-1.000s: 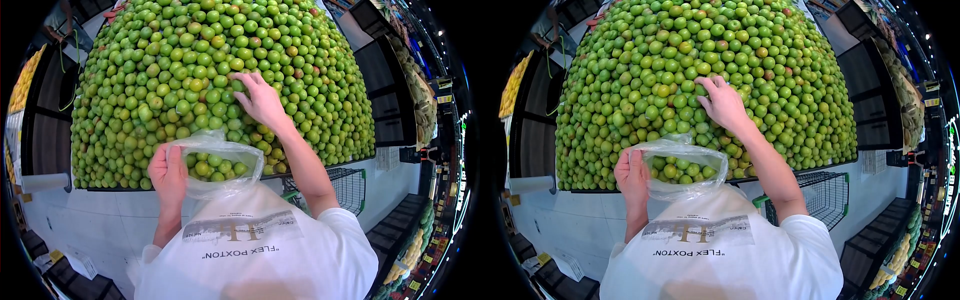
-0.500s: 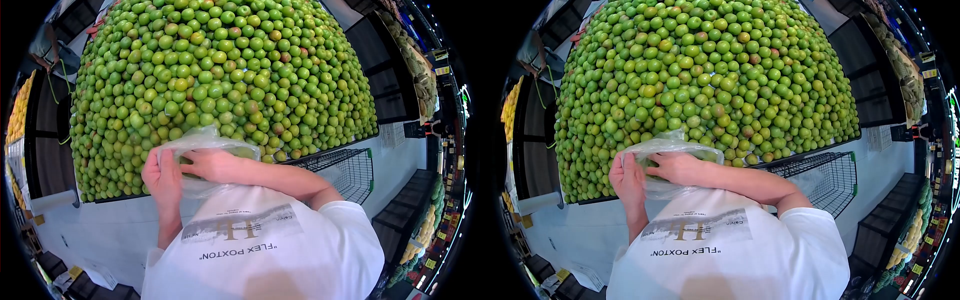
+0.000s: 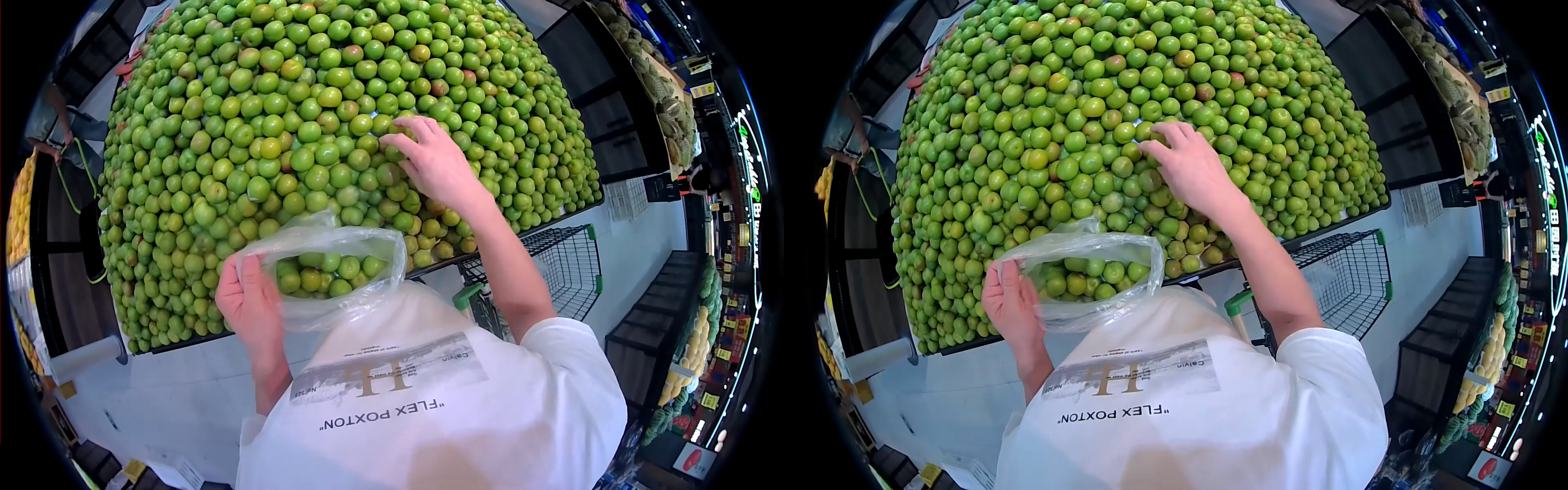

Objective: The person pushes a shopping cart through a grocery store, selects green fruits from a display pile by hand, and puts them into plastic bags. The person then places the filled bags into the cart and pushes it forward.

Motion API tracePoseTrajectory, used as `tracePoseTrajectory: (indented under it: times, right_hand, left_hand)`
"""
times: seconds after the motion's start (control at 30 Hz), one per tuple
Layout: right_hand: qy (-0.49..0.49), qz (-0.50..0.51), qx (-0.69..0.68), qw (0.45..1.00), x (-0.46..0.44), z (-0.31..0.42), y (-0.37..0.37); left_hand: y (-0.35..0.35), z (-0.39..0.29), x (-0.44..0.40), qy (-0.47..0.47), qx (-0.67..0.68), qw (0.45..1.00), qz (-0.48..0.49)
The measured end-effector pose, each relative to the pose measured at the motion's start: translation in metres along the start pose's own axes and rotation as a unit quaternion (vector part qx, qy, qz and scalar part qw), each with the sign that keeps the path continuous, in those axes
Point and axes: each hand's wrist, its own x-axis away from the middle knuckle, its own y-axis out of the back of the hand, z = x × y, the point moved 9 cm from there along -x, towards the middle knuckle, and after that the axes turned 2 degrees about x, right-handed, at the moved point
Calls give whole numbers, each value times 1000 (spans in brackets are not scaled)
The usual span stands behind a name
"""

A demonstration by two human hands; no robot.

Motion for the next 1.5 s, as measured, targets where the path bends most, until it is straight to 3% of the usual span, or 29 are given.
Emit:
tracePoseTrajectory:
  times: [0.3,0.4,0.47,0.5,0.53,0.6,0.73,0.77,0.87,0.93,0.97,1.03,1.17,1.33,1.4,1.5]
  right_hand:
    - [6,178,23,984,-15,-22,-37]
    - [4,134,-40,990,-15,-26,-27]
    - [-55,-12,-209,976,-17,-33,1]
    - [-86,-22,-302,949,-17,-32,8]
    - [-83,-17,-304,949,-15,-20,15]
    - [-27,44,-557,829,-7,27,22]
    - [85,219,-699,675,20,139,1]
    - [85,217,-700,675,20,149,-6]
    - [7,285,-629,724,21,169,-44]
    - [-36,354,-407,841,21,168,-74]
    - [-39,351,-407,842,23,174,-87]
    - [121,173,-266,941,18,190,-82]
    - [148,62,-253,954,23,179,-57]
    - [48,-1,-389,920,17,109,19]
    - [-6,-117,-267,957,7,48,38]
    - [-187,-114,15,975,11,-48,25]
  left_hand:
    - [-1,1,-2,0,-8,1000,16]
    - [-4,-4,0,-6,-12,1000,20]
    - [-6,-5,1,0,-15,1000,6]
    - [-5,-6,2,0,-15,1000,0]
    - [-7,-7,2,1,-16,1000,3]
    - [-7,-6,2,4,-18,1000,4]
    - [-8,-3,1,4,-12,999,30]
    - [-8,-3,1,0,-8,999,31]
    - [-10,-5,3,-11,-17,999,38]
    - [-9,-2,2,-18,-10,999,27]
    - [-7,-1,1,-24,0,1000,14]
    - [-3,-2,-2,-21,-11,1000,4]
    - [0,-2,-2,-10,-28,999,-21]
    - [-1,-6,-2,-8,-16,1000,0]
    - [-1,-6,-2,-11,-18,1000,1]
    - [-3,-6,-2,-10,-25,1000,4]
